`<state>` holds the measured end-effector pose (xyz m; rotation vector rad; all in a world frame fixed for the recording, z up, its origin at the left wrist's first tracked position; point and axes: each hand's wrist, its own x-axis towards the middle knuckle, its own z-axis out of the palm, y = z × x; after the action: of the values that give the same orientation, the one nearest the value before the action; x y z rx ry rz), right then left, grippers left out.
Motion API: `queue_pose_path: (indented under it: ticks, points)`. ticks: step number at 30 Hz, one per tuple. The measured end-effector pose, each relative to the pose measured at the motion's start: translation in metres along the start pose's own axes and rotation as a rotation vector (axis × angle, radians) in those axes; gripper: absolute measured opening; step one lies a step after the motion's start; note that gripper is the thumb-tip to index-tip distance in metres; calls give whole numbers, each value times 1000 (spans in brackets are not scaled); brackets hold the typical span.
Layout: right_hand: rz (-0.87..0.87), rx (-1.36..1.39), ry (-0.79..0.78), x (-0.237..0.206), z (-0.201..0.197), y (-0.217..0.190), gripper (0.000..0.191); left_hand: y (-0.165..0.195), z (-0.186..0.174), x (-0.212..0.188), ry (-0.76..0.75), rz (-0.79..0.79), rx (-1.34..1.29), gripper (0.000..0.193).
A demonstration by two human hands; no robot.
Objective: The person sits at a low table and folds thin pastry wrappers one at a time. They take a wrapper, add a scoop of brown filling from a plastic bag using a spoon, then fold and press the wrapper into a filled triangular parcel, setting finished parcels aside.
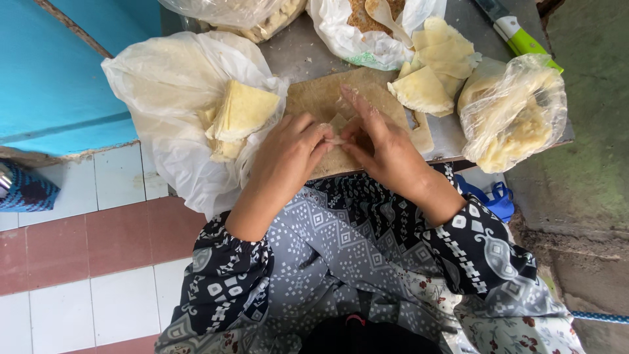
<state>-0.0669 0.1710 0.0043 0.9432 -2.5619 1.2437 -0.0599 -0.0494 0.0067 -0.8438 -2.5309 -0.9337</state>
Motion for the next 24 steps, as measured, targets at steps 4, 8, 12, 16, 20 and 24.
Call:
queue_pose_path:
  ticks: [4, 8, 12, 16, 20, 24]
  points:
    - [106, -4, 38, 3, 3, 1, 88, -4, 9, 8, 1, -107, 35, 13]
    - [15, -127, 97, 2, 9, -1, 89, -10, 16, 18, -113, -321, -7, 17]
    - [91, 91, 54, 4, 9, 0, 86, -11, 12, 21, -76, -355, -204, 22]
    - [-130, -186, 120, 1, 6, -2, 82, 4, 13, 8, 46, -178, -25, 8]
    - [-204, -365, 133, -5, 7, -7, 76, 12, 15, -8, 123, -97, 143, 14]
    - [-192, -439, 111, -2, 11, -5, 71, 13, 25, -7, 150, -119, 230, 11]
